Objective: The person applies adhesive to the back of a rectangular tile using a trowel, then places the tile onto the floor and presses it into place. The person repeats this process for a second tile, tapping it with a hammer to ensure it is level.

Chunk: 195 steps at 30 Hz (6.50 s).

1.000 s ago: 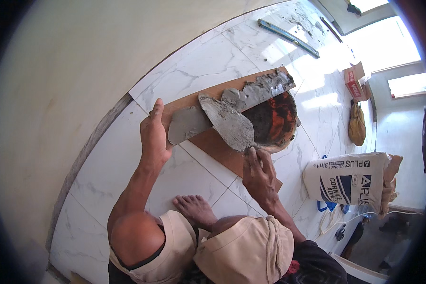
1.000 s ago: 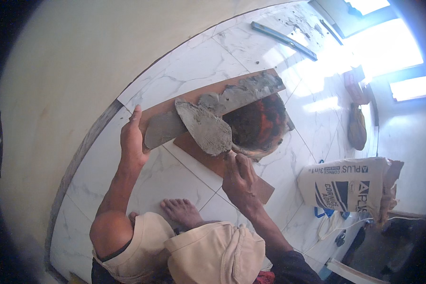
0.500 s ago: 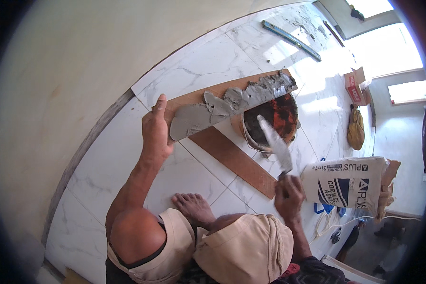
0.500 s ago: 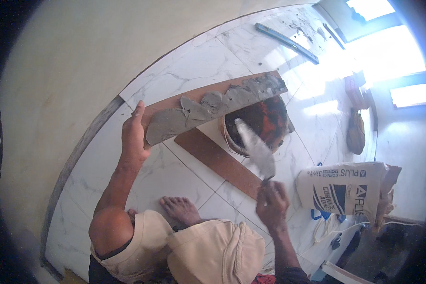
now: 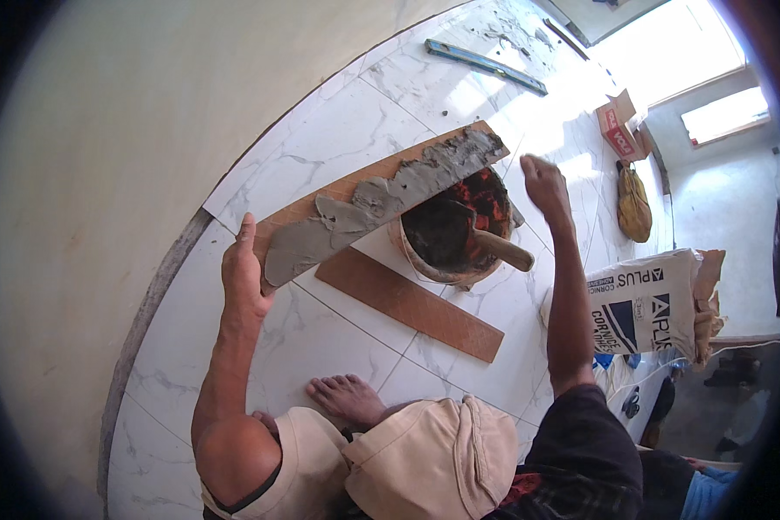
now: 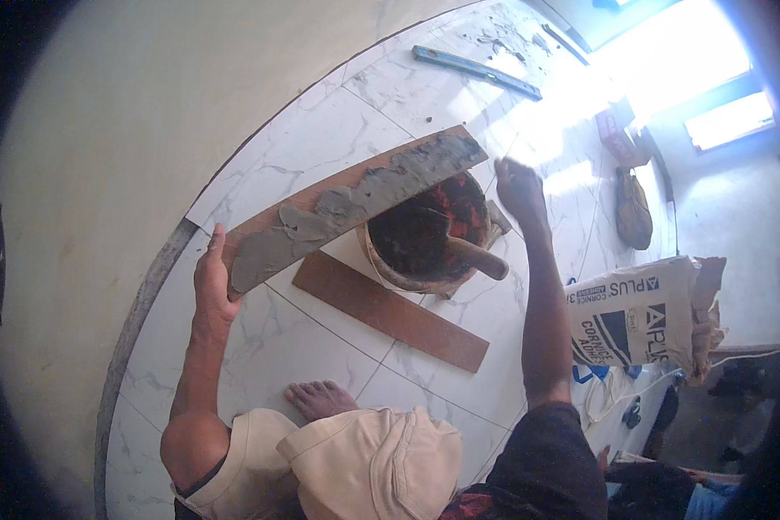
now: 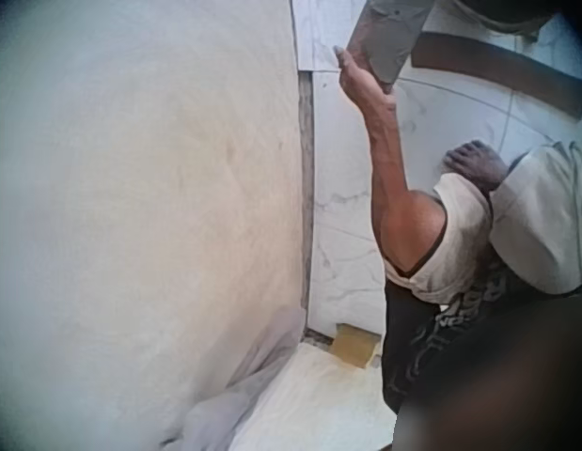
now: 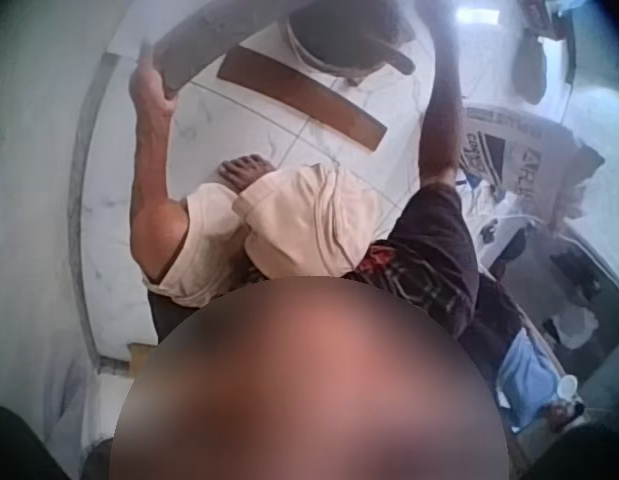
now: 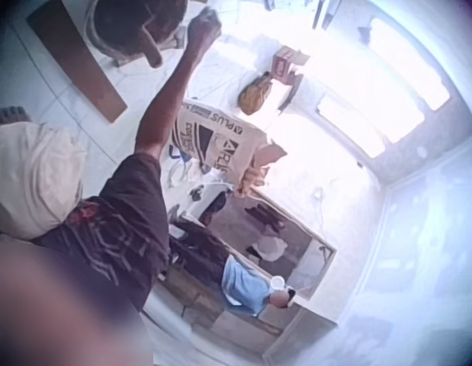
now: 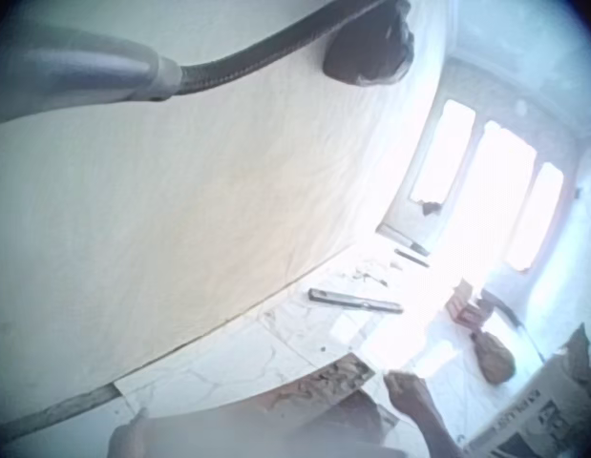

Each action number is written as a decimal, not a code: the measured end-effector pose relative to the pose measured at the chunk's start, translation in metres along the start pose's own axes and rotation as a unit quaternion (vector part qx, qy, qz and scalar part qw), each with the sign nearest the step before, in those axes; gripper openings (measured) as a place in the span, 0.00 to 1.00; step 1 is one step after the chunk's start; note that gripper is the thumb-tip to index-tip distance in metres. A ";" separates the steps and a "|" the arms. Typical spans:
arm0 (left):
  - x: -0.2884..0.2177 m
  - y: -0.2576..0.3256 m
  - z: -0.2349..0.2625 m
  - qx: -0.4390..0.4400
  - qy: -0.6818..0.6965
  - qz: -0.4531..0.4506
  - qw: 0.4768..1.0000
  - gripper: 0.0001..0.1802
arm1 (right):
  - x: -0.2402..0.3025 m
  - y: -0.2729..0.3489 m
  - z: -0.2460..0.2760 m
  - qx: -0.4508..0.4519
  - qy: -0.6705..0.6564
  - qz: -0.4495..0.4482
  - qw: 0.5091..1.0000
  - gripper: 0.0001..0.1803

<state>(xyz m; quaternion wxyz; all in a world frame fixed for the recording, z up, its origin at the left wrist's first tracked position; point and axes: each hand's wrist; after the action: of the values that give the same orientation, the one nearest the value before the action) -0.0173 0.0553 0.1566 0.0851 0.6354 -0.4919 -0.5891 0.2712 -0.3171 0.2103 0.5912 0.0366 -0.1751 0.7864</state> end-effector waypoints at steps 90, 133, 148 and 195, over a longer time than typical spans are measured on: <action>0.074 -0.004 0.428 -0.488 -0.137 -0.400 0.763 0.23 | 0.358 0.174 -0.297 0.268 -0.626 -0.015 0.732 0.22; 0.064 -0.029 0.406 -0.621 -0.159 -0.356 0.680 0.47 | 0.388 0.197 -0.327 0.027 -0.585 -0.010 0.811 0.20; 0.065 -0.030 0.413 -0.613 -0.142 -0.360 0.689 0.44 | 0.392 0.196 -0.328 -0.009 -0.574 -0.004 0.819 0.19; 0.068 -0.036 0.424 -0.637 -0.214 -0.350 0.653 0.46 | 0.396 0.195 -0.328 -0.016 -0.584 -0.026 0.811 0.20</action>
<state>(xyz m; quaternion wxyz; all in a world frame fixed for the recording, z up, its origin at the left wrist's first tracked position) -0.3634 0.2239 -0.0373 0.1484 0.4067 0.2583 -0.8636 0.0186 0.1041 -0.0375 0.3977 0.4843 -0.4993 0.5983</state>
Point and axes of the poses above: each hand's wrist, its own y-axis away from the middle knuckle, its own z-axis out of the back of the hand, x = y × z, and after that the axes turned 8 degrees about -x, right-handed
